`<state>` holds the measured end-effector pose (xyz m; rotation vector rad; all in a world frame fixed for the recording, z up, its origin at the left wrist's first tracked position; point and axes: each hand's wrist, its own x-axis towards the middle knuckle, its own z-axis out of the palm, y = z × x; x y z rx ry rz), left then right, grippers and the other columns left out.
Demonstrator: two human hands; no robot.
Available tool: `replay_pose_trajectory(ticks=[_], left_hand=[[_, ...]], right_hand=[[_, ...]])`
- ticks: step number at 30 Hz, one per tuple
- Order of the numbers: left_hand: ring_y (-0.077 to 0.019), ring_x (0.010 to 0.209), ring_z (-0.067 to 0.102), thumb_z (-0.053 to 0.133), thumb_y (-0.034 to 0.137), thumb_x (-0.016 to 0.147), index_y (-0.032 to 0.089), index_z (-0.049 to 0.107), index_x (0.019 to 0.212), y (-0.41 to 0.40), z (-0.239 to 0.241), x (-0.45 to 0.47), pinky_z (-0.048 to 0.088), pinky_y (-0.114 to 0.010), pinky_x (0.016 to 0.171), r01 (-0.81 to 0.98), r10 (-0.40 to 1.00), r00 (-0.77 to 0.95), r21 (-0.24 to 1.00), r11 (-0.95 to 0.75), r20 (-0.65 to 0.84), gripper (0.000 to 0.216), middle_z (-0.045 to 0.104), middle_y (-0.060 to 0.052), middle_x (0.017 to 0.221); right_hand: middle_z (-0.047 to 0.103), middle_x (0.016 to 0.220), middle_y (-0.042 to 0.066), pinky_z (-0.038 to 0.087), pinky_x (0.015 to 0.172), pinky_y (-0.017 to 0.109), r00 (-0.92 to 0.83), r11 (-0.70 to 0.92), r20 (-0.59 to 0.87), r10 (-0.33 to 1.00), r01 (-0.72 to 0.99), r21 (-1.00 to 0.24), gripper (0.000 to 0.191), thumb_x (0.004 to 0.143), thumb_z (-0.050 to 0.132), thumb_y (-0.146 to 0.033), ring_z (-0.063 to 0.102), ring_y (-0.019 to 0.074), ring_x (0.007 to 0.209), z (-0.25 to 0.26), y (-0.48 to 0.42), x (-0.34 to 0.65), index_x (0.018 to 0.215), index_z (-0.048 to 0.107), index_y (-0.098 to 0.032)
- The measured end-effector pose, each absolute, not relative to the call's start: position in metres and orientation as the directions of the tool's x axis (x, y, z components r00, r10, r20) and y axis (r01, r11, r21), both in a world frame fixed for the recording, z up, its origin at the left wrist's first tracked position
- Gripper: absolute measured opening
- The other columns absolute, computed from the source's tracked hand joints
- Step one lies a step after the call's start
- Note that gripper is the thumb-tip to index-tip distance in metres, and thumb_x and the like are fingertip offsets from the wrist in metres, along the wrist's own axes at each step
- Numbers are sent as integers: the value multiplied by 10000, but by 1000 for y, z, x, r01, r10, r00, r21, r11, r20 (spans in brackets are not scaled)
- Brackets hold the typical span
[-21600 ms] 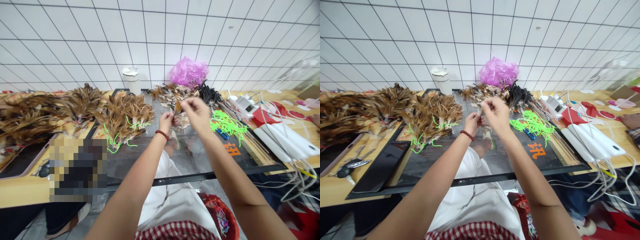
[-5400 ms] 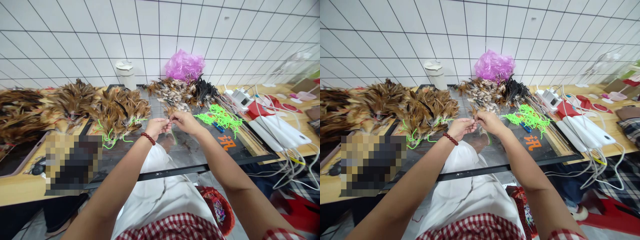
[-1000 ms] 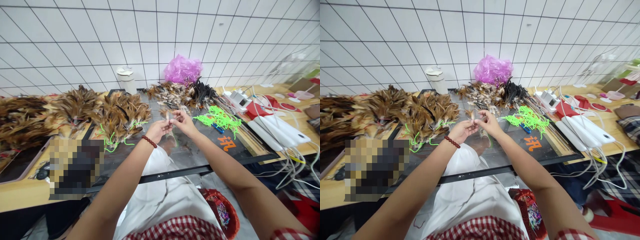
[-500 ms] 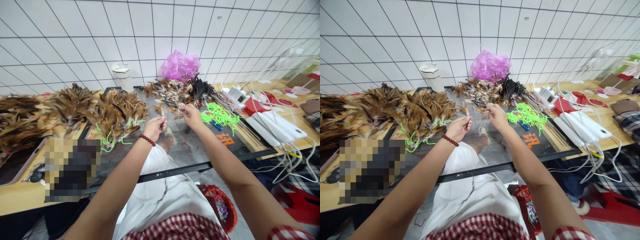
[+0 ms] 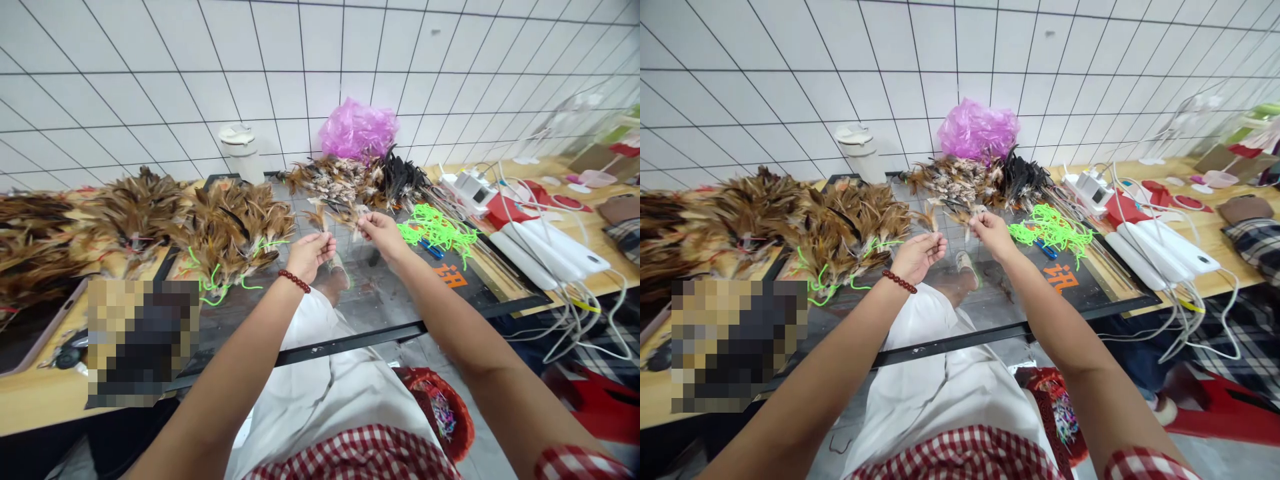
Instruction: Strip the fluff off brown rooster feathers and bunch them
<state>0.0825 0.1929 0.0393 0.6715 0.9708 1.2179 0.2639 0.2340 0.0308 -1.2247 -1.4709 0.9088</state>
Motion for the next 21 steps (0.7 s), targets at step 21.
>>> replay_pose_trajectory(ticks=[21], left_hand=[[-62,442,515,628,107,776,67,627,692,190,42,85,436,-177,443,-317,952,130,898,304,-276,93,572,-18,545]], right_hand=[[586,566,-31,403,508,209,-25,200,205,978,-139,-970,261,652,718,-397,496,73,498,36,218,234,710,604,-169]])
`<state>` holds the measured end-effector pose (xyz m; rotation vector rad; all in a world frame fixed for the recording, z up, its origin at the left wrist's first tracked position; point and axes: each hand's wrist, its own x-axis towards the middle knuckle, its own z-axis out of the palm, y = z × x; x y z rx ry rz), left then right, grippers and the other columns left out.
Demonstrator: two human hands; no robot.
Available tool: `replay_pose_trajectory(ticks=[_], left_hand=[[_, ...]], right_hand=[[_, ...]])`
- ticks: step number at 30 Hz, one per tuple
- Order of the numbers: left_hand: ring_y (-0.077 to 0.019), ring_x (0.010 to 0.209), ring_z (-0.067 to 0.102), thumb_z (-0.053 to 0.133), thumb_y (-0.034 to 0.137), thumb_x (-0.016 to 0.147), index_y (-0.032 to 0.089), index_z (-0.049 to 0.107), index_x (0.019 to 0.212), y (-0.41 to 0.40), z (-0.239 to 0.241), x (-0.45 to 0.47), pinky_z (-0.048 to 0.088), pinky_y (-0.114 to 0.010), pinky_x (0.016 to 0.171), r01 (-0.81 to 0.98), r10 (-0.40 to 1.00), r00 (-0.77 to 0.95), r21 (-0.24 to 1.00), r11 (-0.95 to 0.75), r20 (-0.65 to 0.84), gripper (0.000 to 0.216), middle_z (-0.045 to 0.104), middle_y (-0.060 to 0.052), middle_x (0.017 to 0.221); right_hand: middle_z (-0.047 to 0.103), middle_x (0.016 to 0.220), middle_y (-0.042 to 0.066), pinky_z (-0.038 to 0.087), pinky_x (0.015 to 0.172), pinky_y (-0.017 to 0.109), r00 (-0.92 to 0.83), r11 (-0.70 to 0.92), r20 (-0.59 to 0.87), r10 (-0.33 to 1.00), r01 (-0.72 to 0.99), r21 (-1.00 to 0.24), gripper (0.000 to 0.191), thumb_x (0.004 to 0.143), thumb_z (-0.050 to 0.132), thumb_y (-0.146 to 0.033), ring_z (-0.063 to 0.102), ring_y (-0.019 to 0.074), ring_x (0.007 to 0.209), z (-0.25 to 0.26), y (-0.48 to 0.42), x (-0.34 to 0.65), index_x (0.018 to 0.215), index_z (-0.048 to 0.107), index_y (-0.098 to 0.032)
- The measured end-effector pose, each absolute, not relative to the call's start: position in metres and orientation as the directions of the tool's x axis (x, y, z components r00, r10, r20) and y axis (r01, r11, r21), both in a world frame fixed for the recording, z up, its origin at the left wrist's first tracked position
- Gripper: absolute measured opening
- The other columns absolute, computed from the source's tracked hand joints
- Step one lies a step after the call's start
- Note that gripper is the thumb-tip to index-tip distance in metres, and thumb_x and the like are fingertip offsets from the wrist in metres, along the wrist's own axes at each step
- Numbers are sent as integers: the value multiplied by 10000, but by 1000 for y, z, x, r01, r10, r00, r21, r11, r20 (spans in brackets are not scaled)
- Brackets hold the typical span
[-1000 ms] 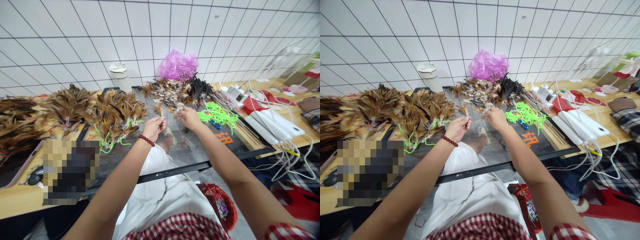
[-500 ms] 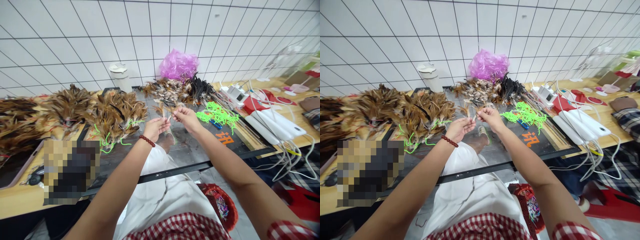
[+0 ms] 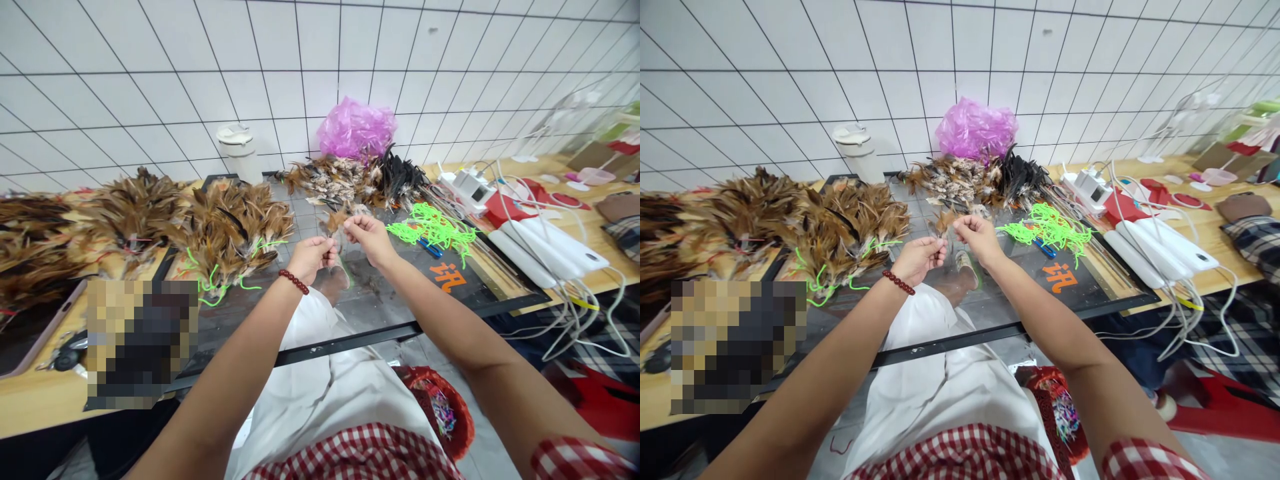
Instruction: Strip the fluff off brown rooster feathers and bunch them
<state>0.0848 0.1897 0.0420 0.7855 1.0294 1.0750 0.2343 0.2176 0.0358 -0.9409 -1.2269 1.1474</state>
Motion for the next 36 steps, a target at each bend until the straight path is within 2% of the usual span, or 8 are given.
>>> replay_pose_trajectory(ticks=[6,10,15,19,22,25,32,36], left_hand=[[-61,497,549,562,106,827,86,606,728,194,42,79,462,-174,497,-495,961,52,829,260,-270,110,584,-16,599],[-71,552,577,593,115,811,90,607,732,194,41,81,489,-192,556,-515,967,26,826,230,-253,84,612,-31,641],[-76,560,580,623,117,789,85,611,731,195,39,81,487,-201,571,-510,969,44,829,230,-242,68,614,-33,643],[-84,556,584,624,116,786,74,623,716,194,38,82,496,-220,591,-462,971,50,856,230,-234,81,622,-46,641],[-95,607,611,624,107,780,70,629,687,192,38,86,515,-244,661,-425,975,15,881,207,-222,99,646,-70,676],[-106,666,633,640,109,765,76,630,674,190,38,88,523,-264,722,-409,977,-6,892,194,-215,97,671,-87,723],[-99,657,626,639,124,768,82,626,682,190,39,88,526,-274,739,-401,976,3,894,201,-218,96,671,-84,716],[-97,660,630,608,117,788,81,622,688,190,39,87,530,-273,748,-398,976,7,894,204,-220,107,670,-83,713]], right_hand=[[559,609,-35,335,493,205,-24,142,149,988,-190,-971,213,678,670,-367,449,62,497,36,222,244,681,572,-178],[569,610,-28,364,539,224,-210,167,123,970,210,-963,212,675,676,-367,473,81,532,42,222,259,701,613,-167],[646,699,2,402,615,241,-529,370,-19,848,618,-693,193,639,725,-254,543,122,630,45,220,275,797,690,-148],[663,783,44,397,697,243,-636,594,85,767,654,-469,88,742,598,-134,569,150,760,42,216,264,763,683,-143],[661,814,59,379,683,247,-580,605,188,793,712,-356,153,815,506,-131,555,159,752,42,211,254,862,651,-145],[662,819,48,370,665,243,-529,587,254,810,719,-373,191,852,458,-141,554,157,724,44,207,252,933,630,-157],[641,862,53,377,677,235,-565,613,245,788,679,-404,221,782,653,-298,560,148,756,39,211,260,950,673,-156],[646,839,46,370,696,237,-600,649,253,759,664,-372,128,818,601,-245,570,155,792,33,215,260,867,693,-170]])
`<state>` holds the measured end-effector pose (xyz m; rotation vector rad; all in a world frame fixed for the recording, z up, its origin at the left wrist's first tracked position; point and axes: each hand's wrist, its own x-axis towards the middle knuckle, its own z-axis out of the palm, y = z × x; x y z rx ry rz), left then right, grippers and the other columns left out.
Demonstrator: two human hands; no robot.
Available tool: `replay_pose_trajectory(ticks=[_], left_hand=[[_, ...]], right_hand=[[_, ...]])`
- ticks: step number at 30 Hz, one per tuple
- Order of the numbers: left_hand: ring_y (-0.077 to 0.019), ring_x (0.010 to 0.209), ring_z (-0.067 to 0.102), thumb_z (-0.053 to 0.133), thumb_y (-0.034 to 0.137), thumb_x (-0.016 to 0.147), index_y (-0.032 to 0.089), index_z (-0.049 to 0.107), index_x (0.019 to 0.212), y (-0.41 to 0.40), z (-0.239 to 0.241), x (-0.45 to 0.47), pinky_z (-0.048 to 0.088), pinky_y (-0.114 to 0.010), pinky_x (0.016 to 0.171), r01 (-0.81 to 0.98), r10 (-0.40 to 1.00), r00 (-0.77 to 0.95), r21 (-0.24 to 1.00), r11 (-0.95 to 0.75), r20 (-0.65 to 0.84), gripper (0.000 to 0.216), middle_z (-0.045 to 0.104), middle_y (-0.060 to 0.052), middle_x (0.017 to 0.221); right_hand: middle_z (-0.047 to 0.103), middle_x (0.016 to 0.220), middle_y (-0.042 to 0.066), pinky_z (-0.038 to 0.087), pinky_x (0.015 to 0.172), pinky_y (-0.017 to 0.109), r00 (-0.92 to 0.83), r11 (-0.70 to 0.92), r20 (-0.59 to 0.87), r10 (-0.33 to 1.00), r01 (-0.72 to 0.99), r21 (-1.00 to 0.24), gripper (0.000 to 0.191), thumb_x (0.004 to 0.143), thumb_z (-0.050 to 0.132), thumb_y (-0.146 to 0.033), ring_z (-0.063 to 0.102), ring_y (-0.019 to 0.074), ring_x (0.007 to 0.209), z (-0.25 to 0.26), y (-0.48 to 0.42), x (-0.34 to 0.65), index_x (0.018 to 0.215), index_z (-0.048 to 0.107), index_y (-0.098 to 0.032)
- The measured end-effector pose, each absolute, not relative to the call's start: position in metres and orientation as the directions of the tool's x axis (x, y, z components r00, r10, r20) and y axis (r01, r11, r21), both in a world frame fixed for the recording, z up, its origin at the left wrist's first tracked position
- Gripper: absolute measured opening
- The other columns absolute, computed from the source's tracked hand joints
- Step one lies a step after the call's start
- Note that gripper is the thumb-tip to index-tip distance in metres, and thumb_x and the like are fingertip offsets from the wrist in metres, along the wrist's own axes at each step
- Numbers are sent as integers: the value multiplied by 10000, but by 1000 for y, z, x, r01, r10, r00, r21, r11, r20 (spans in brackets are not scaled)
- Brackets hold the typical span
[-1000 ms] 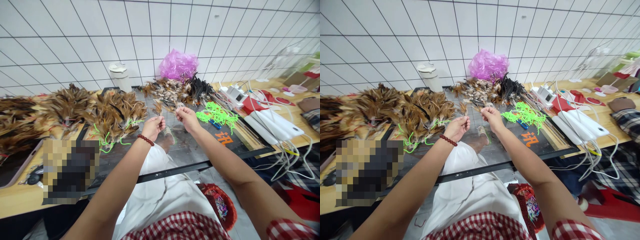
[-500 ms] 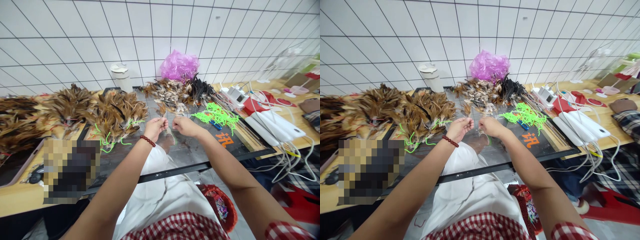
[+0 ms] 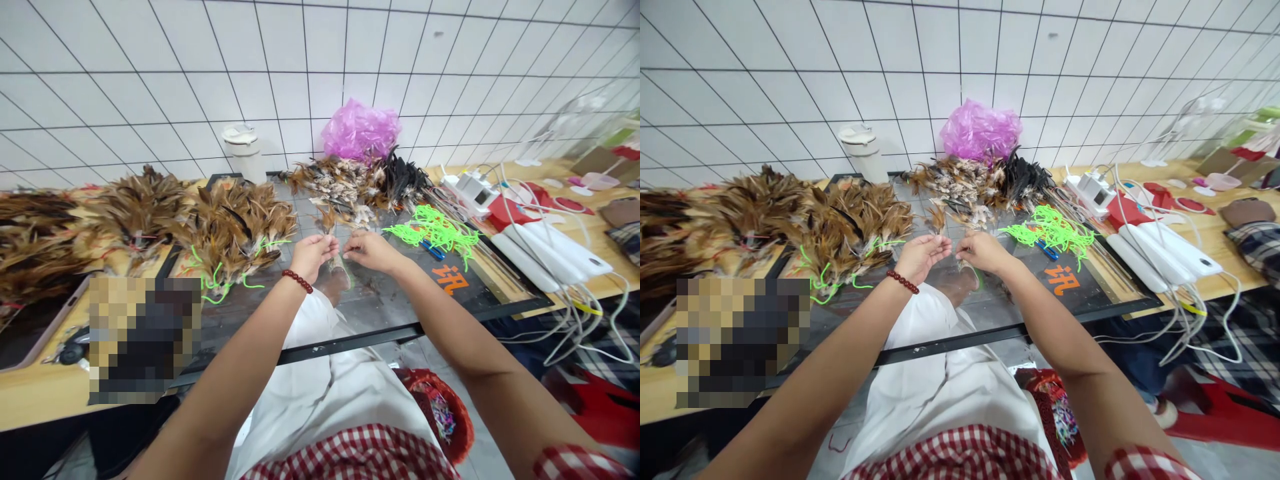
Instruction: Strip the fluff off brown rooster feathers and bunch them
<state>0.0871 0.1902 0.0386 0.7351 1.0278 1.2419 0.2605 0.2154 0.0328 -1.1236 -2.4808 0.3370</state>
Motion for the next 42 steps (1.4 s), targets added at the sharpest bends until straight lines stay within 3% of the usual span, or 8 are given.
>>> replay_pose_trajectory(ticks=[3,9,14,24,29,32,37,42], left_hand=[[-107,642,637,645,124,765,78,622,681,190,39,87,538,-284,736,-390,975,13,897,210,-223,98,669,-88,698],[-117,556,625,673,137,733,88,623,634,188,38,93,543,-276,632,-290,971,-20,931,220,-236,121,651,-60,608],[-104,464,575,650,104,727,103,606,545,188,36,97,517,-244,517,-219,976,-49,956,198,-213,188,600,-26,512],[-86,350,485,632,33,690,140,580,468,190,35,91,389,-178,358,125,984,-16,976,178,-177,252,549,-1,412],[-68,349,473,629,83,728,135,583,529,193,33,89,391,-162,360,-23,981,-63,983,182,-183,211,556,1,440],[-69,364,484,649,115,727,126,588,556,195,32,89,411,-170,374,-95,977,-89,978,186,-194,181,559,-5,465],[-64,384,483,615,139,756,125,579,594,196,32,89,425,-179,394,-122,971,-129,975,186,-202,166,554,6,493],[-59,419,489,622,172,759,118,588,663,196,34,85,427,-183,425,-259,972,-144,955,146,-188,116,558,14,536]], right_hand=[[664,831,40,348,682,243,-577,659,321,751,686,-308,175,867,499,-192,575,151,771,35,213,259,889,672,-175],[664,771,79,267,670,304,-622,634,334,708,768,85,227,886,444,-202,546,178,723,53,198,248,845,664,-159],[653,745,89,246,673,328,-653,635,331,682,752,176,246,887,443,-222,524,185,704,56,194,240,804,661,-143],[656,824,71,303,750,339,-640,660,348,685,747,76,283,916,415,-278,536,201,798,48,200,245,885,679,-182],[573,1209,155,357,839,376,-227,334,440,869,924,-183,473,861,533,-371,510,291,1052,39,227,264,1288,509,-171],[462,1352,192,346,905,435,-104,202,394,913,955,-217,635,840,548,-483,459,338,1160,27,245,270,1384,405,-188],[609,1186,119,286,989,454,-283,347,304,910,920,-183,363,885,498,-431,510,266,1120,22,247,268,1167,611,-232],[684,871,58,375,827,353,-232,337,333,914,891,-303,246,848,534,-389,588,212,843,38,232,277,836,704,-211]])
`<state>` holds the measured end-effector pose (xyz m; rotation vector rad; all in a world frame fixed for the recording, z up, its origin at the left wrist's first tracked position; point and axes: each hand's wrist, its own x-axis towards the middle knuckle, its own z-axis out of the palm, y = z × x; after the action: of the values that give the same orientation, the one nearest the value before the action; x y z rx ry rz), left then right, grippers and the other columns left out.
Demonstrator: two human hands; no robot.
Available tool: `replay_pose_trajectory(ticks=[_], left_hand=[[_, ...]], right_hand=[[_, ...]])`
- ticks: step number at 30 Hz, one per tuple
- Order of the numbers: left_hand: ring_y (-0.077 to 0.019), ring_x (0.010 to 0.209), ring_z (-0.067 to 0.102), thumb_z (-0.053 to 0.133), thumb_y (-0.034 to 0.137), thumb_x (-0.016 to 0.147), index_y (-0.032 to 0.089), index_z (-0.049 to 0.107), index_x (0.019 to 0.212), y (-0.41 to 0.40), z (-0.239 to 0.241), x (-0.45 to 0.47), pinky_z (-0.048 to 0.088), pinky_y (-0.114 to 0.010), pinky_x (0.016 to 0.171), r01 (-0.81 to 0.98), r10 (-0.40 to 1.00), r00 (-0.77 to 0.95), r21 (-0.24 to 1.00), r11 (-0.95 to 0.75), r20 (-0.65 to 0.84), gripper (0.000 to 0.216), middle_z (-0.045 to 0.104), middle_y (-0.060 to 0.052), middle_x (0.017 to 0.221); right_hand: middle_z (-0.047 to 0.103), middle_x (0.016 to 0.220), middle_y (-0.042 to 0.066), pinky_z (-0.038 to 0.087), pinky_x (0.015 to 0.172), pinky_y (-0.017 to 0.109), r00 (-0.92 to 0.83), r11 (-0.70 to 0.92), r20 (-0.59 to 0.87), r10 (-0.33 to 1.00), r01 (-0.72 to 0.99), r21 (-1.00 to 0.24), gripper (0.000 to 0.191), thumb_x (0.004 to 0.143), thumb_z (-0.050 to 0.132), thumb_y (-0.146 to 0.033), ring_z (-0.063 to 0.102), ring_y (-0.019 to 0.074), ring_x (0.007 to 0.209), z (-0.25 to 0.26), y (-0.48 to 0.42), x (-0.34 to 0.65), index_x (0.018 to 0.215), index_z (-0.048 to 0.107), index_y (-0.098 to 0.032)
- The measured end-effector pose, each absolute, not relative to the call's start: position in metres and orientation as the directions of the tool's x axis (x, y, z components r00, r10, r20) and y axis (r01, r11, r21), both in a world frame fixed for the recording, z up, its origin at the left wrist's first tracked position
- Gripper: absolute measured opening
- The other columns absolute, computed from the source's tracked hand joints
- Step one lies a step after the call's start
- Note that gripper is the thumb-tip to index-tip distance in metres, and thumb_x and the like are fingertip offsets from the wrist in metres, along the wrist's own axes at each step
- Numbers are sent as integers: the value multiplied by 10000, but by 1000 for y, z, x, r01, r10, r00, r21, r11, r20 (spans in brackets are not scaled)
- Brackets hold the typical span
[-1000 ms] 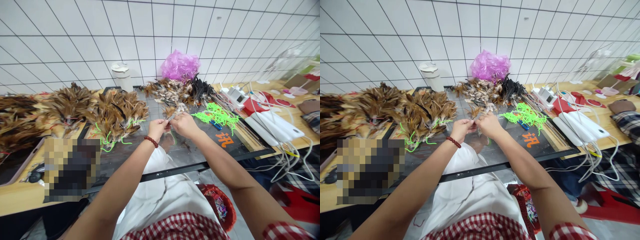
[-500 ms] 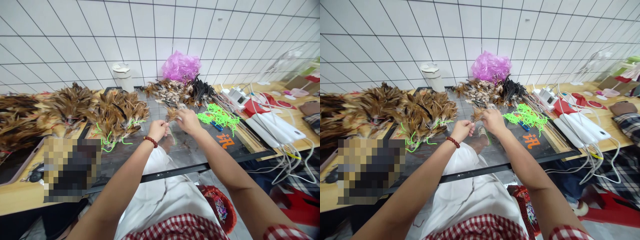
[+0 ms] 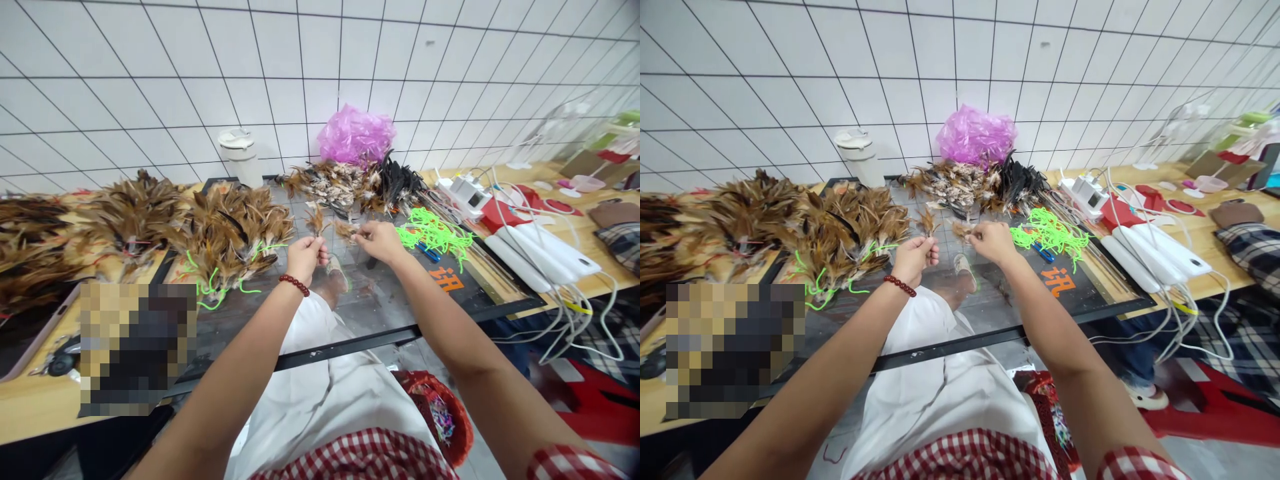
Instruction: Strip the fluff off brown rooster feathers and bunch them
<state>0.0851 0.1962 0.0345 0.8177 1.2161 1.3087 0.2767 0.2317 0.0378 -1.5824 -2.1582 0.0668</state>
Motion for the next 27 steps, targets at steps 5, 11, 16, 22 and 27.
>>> replay_pose_trajectory(ticks=[5,11,16,22,27], left_hand=[[-48,471,500,670,233,740,120,588,736,198,36,82,418,-172,469,-436,963,-196,896,82,-184,139,558,25,573],[-45,478,502,698,247,723,122,586,737,198,37,82,410,-175,480,-470,956,-224,880,65,-190,169,559,26,576],[-49,468,500,682,215,733,113,586,729,197,39,82,407,-179,470,-500,959,-215,864,55,-186,140,555,23,566],[-57,463,501,673,195,732,103,588,722,198,38,82,405,-186,456,-520,957,-225,853,40,-181,125,555,15,560],[-55,463,501,666,196,730,106,590,724,199,35,82,404,-184,452,-519,956,-235,854,32,-178,118,558,18,558]], right_hand=[[632,1113,106,344,851,396,19,161,515,857,940,-302,274,855,489,-297,518,281,1038,41,235,297,1039,667,-200],[630,1096,110,329,848,410,-63,141,386,921,974,-179,289,882,452,-277,492,285,1041,32,238,293,1071,662,-219],[647,1039,94,333,789,358,-119,158,263,958,978,-136,245,868,492,-313,518,262,994,33,231,280,987,689,-229],[675,979,74,331,764,324,-280,308,208,937,944,-119,186,851,483,-231,557,234,950,37,223,270,897,662,-206],[677,996,76,355,738,310,-235,280,242,941,944,-172,185,856,464,-203,578,229,938,38,220,267,904,642,-196]])
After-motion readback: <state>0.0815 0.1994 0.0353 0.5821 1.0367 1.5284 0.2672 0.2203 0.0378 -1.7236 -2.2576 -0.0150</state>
